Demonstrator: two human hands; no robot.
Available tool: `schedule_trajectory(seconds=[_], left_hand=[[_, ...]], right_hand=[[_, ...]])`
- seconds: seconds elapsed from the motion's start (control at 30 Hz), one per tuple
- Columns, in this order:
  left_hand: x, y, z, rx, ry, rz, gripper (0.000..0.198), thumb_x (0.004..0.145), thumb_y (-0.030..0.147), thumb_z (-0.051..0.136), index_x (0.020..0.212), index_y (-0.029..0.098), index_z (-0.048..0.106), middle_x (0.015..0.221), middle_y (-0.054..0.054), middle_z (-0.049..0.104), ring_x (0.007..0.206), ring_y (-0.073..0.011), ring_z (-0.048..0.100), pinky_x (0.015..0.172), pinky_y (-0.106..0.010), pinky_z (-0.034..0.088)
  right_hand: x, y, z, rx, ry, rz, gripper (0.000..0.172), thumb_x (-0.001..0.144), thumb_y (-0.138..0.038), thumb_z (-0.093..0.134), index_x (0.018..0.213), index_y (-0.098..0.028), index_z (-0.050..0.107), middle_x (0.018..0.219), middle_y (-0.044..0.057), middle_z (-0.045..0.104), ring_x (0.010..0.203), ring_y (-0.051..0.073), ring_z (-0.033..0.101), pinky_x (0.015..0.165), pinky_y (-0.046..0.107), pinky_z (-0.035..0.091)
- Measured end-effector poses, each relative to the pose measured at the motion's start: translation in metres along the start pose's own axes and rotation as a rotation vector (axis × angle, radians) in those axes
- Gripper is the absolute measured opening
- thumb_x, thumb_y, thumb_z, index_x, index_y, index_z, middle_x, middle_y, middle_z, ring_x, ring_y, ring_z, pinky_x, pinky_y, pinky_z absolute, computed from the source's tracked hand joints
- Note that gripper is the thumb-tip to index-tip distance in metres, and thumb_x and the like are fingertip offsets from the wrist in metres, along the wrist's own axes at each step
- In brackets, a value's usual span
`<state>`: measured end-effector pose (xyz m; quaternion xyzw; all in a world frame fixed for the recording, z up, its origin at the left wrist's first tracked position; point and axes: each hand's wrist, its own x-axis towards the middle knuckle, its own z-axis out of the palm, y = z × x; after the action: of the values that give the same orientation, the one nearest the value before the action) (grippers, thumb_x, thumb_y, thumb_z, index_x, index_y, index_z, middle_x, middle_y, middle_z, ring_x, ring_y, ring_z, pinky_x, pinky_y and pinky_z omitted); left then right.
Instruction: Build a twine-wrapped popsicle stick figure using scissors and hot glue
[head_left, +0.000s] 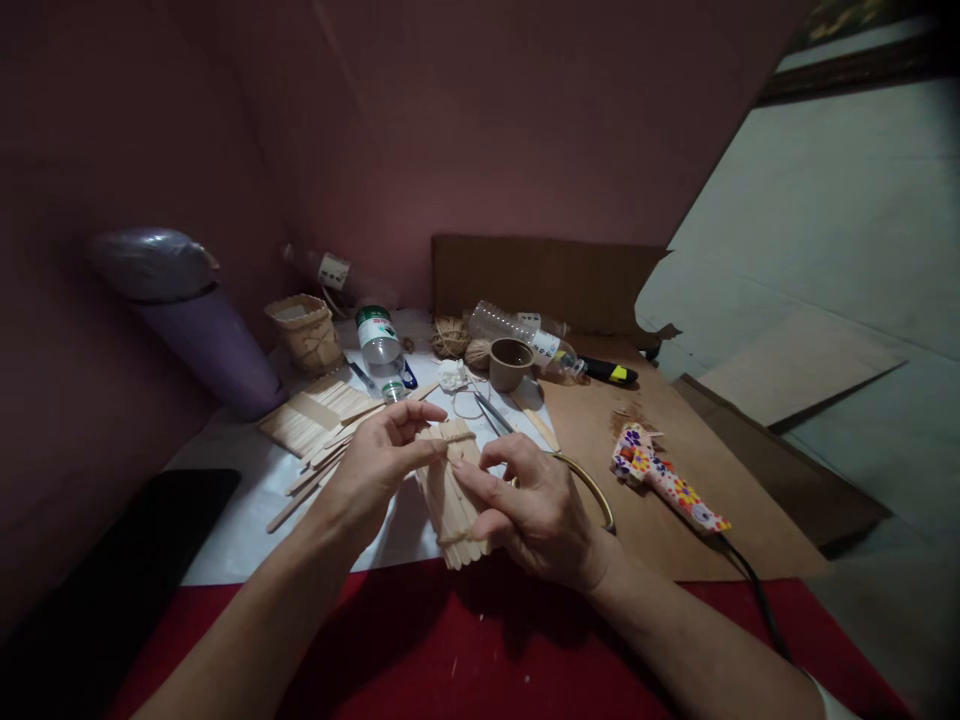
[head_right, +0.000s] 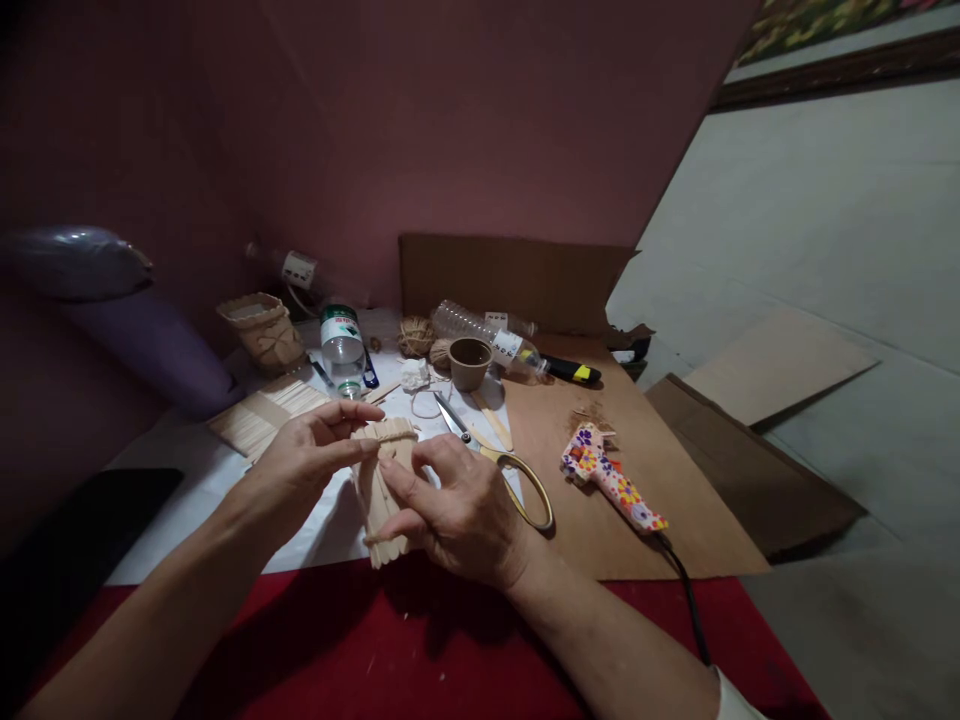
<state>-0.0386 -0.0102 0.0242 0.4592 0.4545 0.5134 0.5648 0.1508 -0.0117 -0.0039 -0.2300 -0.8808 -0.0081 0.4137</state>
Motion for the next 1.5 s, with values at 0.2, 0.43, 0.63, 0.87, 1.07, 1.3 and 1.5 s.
schedule_trajectory(seconds=[0.2,0.43,0.63,0.87,1.07,1.3,1.5], left_hand=[[-0.0018,0.0003,0.0004,0.019,-0.005,0.016,0.025,0.071,0.015,0.067,0.095,0.016,0.059,0.083,-0.001,0.063,0.074,-0.0119,0.057,0.066,-0.024,0.043],[-0.0003,-0.0019,-0.0031,-0.013,-0.039,0.0,0.038,0.064,0.014,0.075,0.098,0.016,0.058,0.083,-0.002,0.065,0.075,-0.0148,0.059,0.066,-0.027,0.045],[0.0008,-0.0001,-0.0034,-0.065,-0.06,-0.005,0.041,0.06,0.013,0.079,0.096,0.015,0.06,0.081,-0.002,0.066,0.073,-0.013,0.059,0.066,-0.024,0.046],[-0.0007,0.002,-0.0045,-0.074,-0.069,0.009,0.042,0.058,0.013,0.081,0.095,0.015,0.062,0.076,0.001,0.065,0.069,-0.01,0.058,0.064,-0.021,0.045],[0.0004,0.003,-0.005,-0.076,-0.088,0.023,0.045,0.056,0.014,0.083,0.095,0.016,0.061,0.075,0.0,0.065,0.069,-0.0117,0.058,0.062,-0.022,0.045],[0.0007,0.0019,-0.0048,-0.037,-0.102,0.05,0.043,0.06,0.015,0.081,0.098,0.016,0.06,0.082,-0.003,0.066,0.075,-0.015,0.06,0.067,-0.026,0.047],[-0.0012,0.0042,-0.0039,-0.052,-0.105,0.03,0.042,0.061,0.015,0.08,0.098,0.017,0.06,0.083,-0.002,0.067,0.073,-0.0146,0.061,0.066,-0.026,0.047]], right_hand=[[0.0002,-0.0012,-0.001,-0.037,-0.016,-0.018,0.055,0.096,-0.051,0.033,0.118,-0.011,0.064,0.089,0.012,0.055,0.08,0.021,0.052,0.066,0.033,0.05],[0.0011,-0.0027,-0.0016,-0.082,-0.024,-0.047,0.057,0.095,-0.052,0.033,0.115,-0.009,0.065,0.087,0.013,0.056,0.08,0.022,0.052,0.064,0.034,0.049],[-0.003,-0.0043,-0.0028,0.12,0.149,0.082,0.052,0.097,-0.048,0.032,0.112,-0.011,0.066,0.089,0.013,0.058,0.081,0.021,0.056,0.067,0.035,0.049],[-0.0056,-0.0047,-0.0048,0.207,0.246,0.224,0.043,0.098,-0.038,0.033,0.104,-0.014,0.068,0.09,0.012,0.06,0.082,0.021,0.058,0.068,0.036,0.049],[-0.0051,-0.0059,-0.0039,0.206,0.235,0.172,0.042,0.098,-0.038,0.033,0.102,-0.016,0.068,0.087,0.01,0.059,0.08,0.021,0.057,0.066,0.036,0.05],[-0.0041,-0.007,-0.0025,0.127,0.199,0.078,0.05,0.098,-0.045,0.03,0.105,-0.015,0.07,0.086,0.01,0.059,0.077,0.019,0.055,0.064,0.033,0.05],[-0.0019,-0.0061,0.0016,0.048,0.154,0.042,0.054,0.097,-0.049,0.029,0.113,-0.015,0.068,0.086,0.01,0.058,0.077,0.019,0.053,0.065,0.032,0.049]])
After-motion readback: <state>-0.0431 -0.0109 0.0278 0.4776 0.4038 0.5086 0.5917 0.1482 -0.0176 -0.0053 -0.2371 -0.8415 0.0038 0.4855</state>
